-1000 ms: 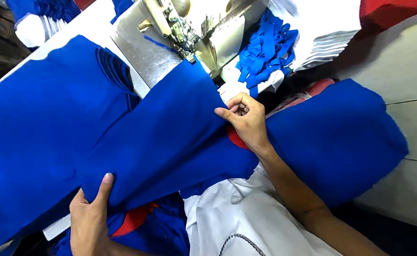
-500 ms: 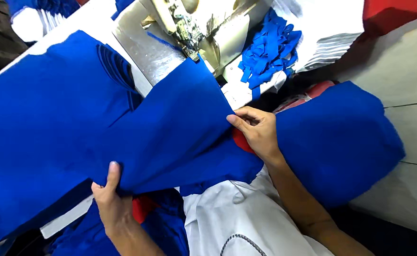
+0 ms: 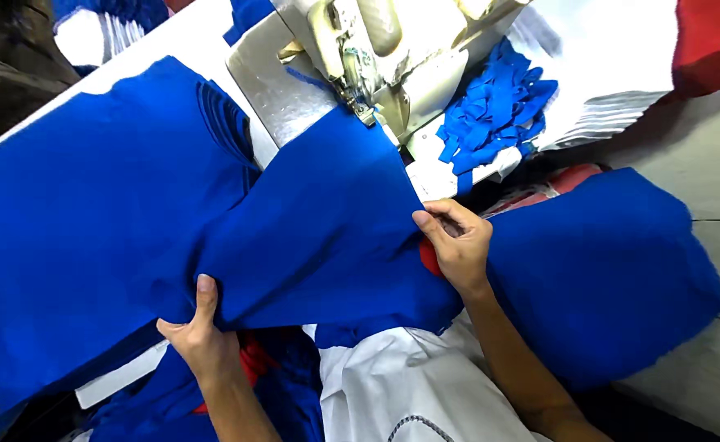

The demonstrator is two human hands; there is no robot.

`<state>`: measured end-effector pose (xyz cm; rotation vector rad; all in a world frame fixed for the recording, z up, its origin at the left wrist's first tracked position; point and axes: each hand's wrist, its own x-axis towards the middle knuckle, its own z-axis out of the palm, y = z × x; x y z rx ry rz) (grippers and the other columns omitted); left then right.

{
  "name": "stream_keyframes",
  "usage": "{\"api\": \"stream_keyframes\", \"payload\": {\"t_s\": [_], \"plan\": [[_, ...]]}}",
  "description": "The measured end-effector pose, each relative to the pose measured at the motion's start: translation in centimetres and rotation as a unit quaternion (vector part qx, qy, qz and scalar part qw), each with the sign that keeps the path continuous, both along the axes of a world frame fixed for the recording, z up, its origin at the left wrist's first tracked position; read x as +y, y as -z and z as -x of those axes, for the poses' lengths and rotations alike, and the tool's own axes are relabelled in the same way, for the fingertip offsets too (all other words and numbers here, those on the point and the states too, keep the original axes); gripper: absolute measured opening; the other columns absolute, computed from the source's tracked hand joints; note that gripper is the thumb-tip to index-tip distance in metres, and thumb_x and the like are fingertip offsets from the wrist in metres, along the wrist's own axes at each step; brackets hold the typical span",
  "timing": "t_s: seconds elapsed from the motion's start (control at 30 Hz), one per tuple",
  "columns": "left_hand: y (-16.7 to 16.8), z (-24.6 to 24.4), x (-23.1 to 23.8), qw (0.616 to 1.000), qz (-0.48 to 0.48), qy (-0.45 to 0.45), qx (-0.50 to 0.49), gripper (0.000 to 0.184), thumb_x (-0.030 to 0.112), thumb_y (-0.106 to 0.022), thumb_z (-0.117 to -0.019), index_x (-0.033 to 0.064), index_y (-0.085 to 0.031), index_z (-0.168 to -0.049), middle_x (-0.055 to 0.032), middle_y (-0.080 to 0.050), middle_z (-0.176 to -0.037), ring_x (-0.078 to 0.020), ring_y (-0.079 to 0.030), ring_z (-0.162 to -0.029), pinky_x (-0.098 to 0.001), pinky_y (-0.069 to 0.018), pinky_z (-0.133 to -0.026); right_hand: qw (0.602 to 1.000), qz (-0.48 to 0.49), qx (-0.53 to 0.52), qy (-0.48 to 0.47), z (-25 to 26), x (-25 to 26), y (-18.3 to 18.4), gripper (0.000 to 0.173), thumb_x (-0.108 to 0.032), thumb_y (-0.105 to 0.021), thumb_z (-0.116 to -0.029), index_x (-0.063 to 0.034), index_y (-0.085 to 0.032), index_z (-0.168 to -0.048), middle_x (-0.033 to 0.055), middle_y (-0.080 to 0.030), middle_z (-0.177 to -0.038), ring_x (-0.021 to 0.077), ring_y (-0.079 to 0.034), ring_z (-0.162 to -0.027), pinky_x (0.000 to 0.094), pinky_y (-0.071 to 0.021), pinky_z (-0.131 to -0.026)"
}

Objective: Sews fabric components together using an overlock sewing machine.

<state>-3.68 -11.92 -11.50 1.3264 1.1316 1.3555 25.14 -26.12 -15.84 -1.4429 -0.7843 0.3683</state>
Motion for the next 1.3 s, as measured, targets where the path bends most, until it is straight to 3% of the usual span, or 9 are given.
{"api": "stream_keyframes", "payload": {"t_s": [0.47,0.6,0.7,0.77,0.83,0.87,0.93,1.07,1.3], "plan": [[-3.6,-0.8,4.8,0.997,-0.021,0.044,0.067,0.026,0.024,-0.068,-0.0990,0.0100,-0.060,-0.119,0.0042,-0.072,-0.102,-0.0093,-0.071,-0.097,-0.0311,-0.0589,-0.091,0.999,0.018,-0.029,-0.021,-1.7,3.2,-2.3,0.010,-0.013,-0.072,-0.0964,-0.0048,-0.073,-0.102,-0.0001,-0.070,-0.093,0.0010,-0.054,-0.062,0.0150,-0.0452,-0.053],[-3.7,1.4,2.6,0.973,-0.015,0.121,0.197,0.075,0.049,-0.077,-0.0881,-0.0012,-0.043,-0.133,0.0025,-0.065,-0.117,-0.0019,-0.064,-0.109,-0.0239,-0.0549,-0.097,0.997,0.047,-0.047,-0.035,-1.8,2.5,-2.3,0.011,-0.015,-0.071,-0.0969,-0.0054,-0.071,-0.103,-0.0011,-0.068,-0.087,-0.0001,-0.054,-0.063,0.0140,-0.0449,-0.055],[-3.1,2.7,0.0,0.926,-0.003,0.137,0.351,0.111,0.046,-0.083,-0.0799,-0.0143,-0.021,-0.150,-0.0225,-0.051,-0.143,-0.0118,-0.055,-0.131,-0.0265,-0.0463,-0.110,0.989,0.092,-0.100,-0.066,-2.0,0.7,-2.0,0.017,-0.019,-0.068,-0.0995,-0.0046,-0.072,-0.108,0.0005,-0.067,-0.089,0.0002,-0.056,-0.068,0.0141,-0.0472,-0.060],[-2.0,3.0,-1.3,0.902,-0.024,0.119,0.415,0.092,0.038,-0.080,-0.0854,-0.0162,-0.035,-0.145,-0.0280,-0.057,-0.135,-0.0158,-0.060,-0.125,-0.0292,-0.0492,-0.106,0.977,0.122,-0.153,-0.084,-2.2,-0.7,-1.8,0.020,-0.021,-0.065,-0.1006,-0.0049,-0.073,-0.109,0.0019,-0.067,-0.094,0.0037,-0.058,-0.077,0.0172,-0.0496,-0.067],[-0.9,3.4,-2.3,0.902,-0.061,0.102,0.415,0.052,0.026,-0.073,-0.0940,-0.0147,-0.059,-0.123,-0.0234,-0.067,-0.116,-0.0121,-0.066,-0.111,-0.0262,-0.0528,-0.097,0.966,0.152,-0.186,-0.098,-2.4,-2.1,-1.3,0.019,-0.022,-0.066,-0.0992,-0.0058,-0.075,-0.105,0.0029,-0.068,-0.095,0.0096,-0.061,-0.086,0.0228,-0.0512,-0.074],[-0.5,3.7,-2.5,0.910,-0.072,0.102,0.396,0.044,0.022,-0.070,-0.0966,-0.0146,-0.061,-0.119,-0.0229,-0.068,-0.115,-0.0121,-0.066,-0.111,-0.0259,-0.0524,-0.099,0.962,0.166,-0.191,-0.104,-2.5,-2.6,-1.1,0.017,-0.021,-0.067,-0.0982,-0.0072,-0.075,-0.103,0.0024,-0.068,-0.096,0.0107,-0.061,-0.088,0.0234,-0.0518,-0.075],[-0.2,4.5,-2.6,0.935,-0.085,0.101,0.328,0.045,0.016,-0.063,-0.0998,-0.0197,-0.055,-0.125,-0.0250,-0.063,-0.126,-0.0150,-0.062,-0.120,-0.0282,-0.0491,-0.106,0.961,0.180,-0.181,-0.108,-2.7,-3.5,-0.5,0.014,-0.019,-0.069,-0.0955,-0.0069,-0.075,-0.102,0.0040,-0.069,-0.097,0.0131,-0.061,-0.088,0.0261,-0.0508,-0.075],[-0.4,4.2,-2.0,0.984,-0.104,0.013,0.147,0.026,-0.005,-0.051,-0.0978,-0.0126,-0.054,-0.123,-0.0045,-0.065,-0.116,-0.0080,-0.061,-0.112,-0.0311,-0.0490,-0.103,0.972,0.189,-0.121,-0.075,-3.1,-4.1,0.6,0.019,-0.021,-0.074,-0.0938,-0.0080,-0.076,-0.108,0.0034,-0.066,-0.090,0.0099,-0.059,-0.078,0.0241,-0.0485,-0.069],[-1.6,3.8,-1.4,0.989,-0.094,-0.035,0.108,0.021,-0.001,-0.047,-0.1027,-0.0083,-0.054,-0.121,-0.0055,-0.066,-0.110,-0.0121,-0.064,-0.108,-0.0348,-0.0520,-0.100,0.974,0.197,-0.113,-0.025,-2.4,-4.2,0.7,0.021,-0.033,-0.078,-0.0898,-0.0129,-0.072,-0.092,-0.0015,-0.061,-0.078,0.0093,-0.053,-0.067,0.0278,-0.0421,-0.060]]}}
